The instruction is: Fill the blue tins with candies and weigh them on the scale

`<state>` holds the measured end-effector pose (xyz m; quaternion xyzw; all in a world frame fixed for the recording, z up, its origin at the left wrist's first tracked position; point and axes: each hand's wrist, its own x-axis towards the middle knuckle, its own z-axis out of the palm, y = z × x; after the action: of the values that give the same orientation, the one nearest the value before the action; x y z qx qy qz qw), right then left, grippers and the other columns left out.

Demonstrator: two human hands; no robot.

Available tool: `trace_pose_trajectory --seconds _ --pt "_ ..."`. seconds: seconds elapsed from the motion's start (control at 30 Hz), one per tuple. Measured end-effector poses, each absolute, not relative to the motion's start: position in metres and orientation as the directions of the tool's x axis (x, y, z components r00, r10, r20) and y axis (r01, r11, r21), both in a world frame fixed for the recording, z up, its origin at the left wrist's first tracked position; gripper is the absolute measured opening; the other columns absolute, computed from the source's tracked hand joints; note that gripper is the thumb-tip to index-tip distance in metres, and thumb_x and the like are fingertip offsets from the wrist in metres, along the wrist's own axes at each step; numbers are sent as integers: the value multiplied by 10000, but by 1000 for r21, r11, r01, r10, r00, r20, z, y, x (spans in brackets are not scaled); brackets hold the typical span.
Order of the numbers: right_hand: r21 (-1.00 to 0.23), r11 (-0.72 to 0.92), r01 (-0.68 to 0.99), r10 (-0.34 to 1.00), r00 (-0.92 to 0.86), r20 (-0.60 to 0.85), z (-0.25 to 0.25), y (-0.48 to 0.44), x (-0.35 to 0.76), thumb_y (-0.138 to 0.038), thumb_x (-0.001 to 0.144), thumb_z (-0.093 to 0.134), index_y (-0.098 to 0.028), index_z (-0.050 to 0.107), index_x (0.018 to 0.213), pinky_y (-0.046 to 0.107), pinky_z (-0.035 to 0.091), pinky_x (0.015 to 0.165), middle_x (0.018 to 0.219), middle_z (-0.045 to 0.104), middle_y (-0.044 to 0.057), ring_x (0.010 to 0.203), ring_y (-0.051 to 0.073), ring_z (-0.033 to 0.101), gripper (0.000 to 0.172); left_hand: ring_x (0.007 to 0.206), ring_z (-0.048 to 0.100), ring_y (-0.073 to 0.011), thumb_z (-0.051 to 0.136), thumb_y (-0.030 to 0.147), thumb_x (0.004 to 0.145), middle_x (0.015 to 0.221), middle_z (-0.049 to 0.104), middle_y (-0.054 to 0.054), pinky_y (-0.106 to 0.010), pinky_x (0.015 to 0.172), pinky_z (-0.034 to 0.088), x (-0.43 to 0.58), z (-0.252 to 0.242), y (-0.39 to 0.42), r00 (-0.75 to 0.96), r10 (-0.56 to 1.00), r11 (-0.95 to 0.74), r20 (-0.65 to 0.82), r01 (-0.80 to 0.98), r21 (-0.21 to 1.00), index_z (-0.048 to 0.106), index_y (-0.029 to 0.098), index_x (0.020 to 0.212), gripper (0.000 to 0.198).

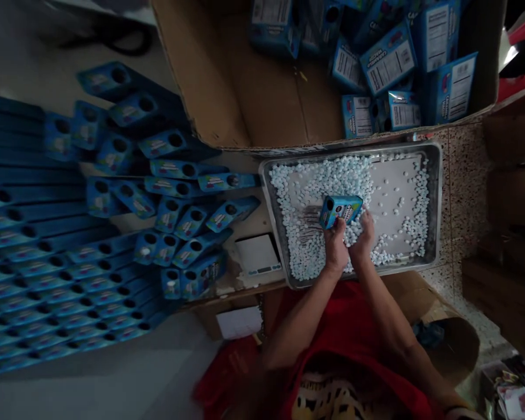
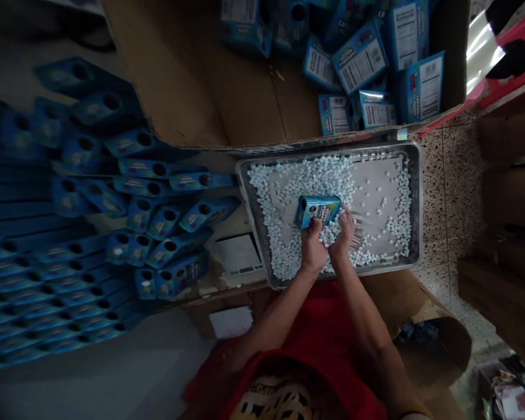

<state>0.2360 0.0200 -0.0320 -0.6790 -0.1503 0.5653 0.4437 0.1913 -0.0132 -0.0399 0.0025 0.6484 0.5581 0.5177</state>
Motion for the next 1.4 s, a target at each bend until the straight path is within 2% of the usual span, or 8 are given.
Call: trace_pose_trajectory --seconds 0.07,0.17,0.23,0.3,0.47,0.73,1.17,1.4 --pt "-632 -605 -485 606 234 -760 -30 37 236 -471 844 658 -310 737 1013 401 661 957 1051 805 23 1191 239 733 246 1237 732 -246 680 616 981 1316 754 -91 -397 1098 577 170 -20 -12 -483 641 381 -597 -474 794 640 244 1267 471" --pt "-331 -614 -717 488 -15 -873 -22 61 240 -364 842 673 -251 696 914 328 658 735 823 777 -2 829 196 754 136 1192 735 -231 729 554 962 1267 751 -59 -372 1081 570 119 3 -10 -560 717 371 -415 -198 907 608 260 1298 462" --pt "-160 -598 -786 454 -168 -875 -10 72 243 -296 858 675 -233 669 871 268 614 644 759 757 -14 708 157 713 65 1131 740 -224 787 514 914 1211 751 -50 -354 1050 574 85 10 -8 -589 744 400 -316 13 917 604 245 1259 474" --pt "-106 -600 -793 477 -248 -843 8 79 244 -276 876 679 -232 657 847 247 596 622 756 755 -13 691 144 706 58 1092 743 -229 805 483 890 1188 752 -58 -348 1018 583 62 10 -6 -559 787 423 -262 179 888 609 233 1209 451" --pt "-298 -594 -748 666 -249 -704 60 91 231 -347 872 744 -249 648 837 241 609 683 786 714 -29 724 119 684 142 1113 754 -262 780 368 913 1196 771 -73 -356 996 598 58 9 -4 -402 882 376 -244 291 880 637 245 1219 360" --pt "-600 -556 -575 812 -220 -541 92 99 193 -425 837 711 -251 639 743 357 622 845 765 617 11 793 183 677 210 1231 718 -280 699 180 920 1262 762 -81 -400 1113 553 67 29 -3 -338 932 242 -127 322 915 701 243 1242 328" --pt "-718 -475 -508 875 -186 -447 88 93 183 -596 917 592 -275 628 774 387 565 872 789 567 29 804 209 623 353 1173 733 -275 727 105 840 1201 781 -68 -396 1046 584 64 27 -17 -384 908 290 -170 281 915 721 234 1199 382" --pt "-796 -437 -419 899 -194 -392 99 86 180 -594 875 601 -271 648 806 394 547 893 939 592 51 838 206 615 333 1121 740 -273 757 108 782 1175 787 -58 -405 1030 587 64 26 -20 -422 880 345 -218 254 904 725 245 1167 410"
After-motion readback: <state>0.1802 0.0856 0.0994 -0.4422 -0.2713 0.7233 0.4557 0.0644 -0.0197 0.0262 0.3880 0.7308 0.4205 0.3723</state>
